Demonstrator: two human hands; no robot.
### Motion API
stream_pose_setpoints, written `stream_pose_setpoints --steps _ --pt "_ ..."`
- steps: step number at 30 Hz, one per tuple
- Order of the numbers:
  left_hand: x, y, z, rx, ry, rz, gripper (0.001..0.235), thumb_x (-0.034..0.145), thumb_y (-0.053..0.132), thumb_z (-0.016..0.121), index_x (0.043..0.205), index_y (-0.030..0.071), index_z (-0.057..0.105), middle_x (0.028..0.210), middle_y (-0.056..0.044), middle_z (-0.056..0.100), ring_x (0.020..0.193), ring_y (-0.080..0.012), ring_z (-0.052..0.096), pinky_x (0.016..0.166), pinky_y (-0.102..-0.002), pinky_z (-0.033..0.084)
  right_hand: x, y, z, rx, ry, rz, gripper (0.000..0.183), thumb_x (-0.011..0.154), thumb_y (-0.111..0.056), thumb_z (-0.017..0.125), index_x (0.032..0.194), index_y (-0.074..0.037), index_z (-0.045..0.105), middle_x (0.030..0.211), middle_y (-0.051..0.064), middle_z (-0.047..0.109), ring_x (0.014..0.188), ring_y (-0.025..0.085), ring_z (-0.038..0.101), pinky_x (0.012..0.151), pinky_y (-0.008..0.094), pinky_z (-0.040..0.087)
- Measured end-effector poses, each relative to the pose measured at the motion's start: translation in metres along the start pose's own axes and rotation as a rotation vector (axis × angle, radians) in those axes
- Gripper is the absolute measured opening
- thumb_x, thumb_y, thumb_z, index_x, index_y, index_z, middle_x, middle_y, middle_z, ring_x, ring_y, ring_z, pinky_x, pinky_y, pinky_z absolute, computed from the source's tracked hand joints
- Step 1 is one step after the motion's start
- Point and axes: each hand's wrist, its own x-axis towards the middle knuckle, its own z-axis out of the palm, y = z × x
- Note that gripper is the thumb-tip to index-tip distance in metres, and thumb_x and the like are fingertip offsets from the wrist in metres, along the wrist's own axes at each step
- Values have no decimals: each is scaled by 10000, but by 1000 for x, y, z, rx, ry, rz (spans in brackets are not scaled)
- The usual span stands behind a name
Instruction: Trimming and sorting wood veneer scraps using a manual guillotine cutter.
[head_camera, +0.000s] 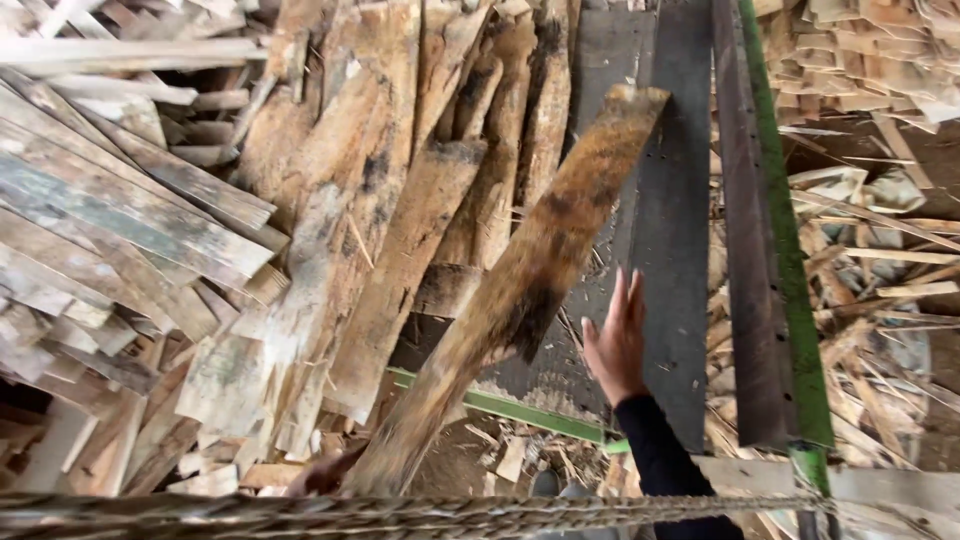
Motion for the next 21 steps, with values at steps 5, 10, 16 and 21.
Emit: stream_pose_setpoints --steps 5,10,16,21 --pt "4 3 -16 79 168 188 904 760 50 715 1562 45 298 1534 -191 431 1312 -319 537 1045 -504 504 57 0 46 -261 -82 -311 447 852 30 634 1261 -143 689 1477 124 547 1411 298 488 1246 509 302" --pt "28 -12 -6 131 313 335 975 753 87 699 1601 173 225 1652 -117 274 1398 -317 442 1022 -551 506 79 -100 22 -183 -58 -697 114 935 -143 720 1009 -182 798 1029 -4 779 1041 152 665 1123 455 415" --pt "144 -45 5 292 74 655 919 928 151 705 1688 139 189 1747 -143 186 1558 -266 314 1184 -387 390 59 -214 28 106 -336 -942 283 919 -413 791 915 -132 761 752 -19 697 729 121 562 737 305 488" --pt "141 51 97 88 302 976 365 1066 335 596 1274 37 624 1112 -97 733 980 -215 740 856 -403 647 105 -206 -22 131 -93 -889 673 866 -432 760 1388 -38 597 1279 129 706 1180 254 672 1095 394 516"
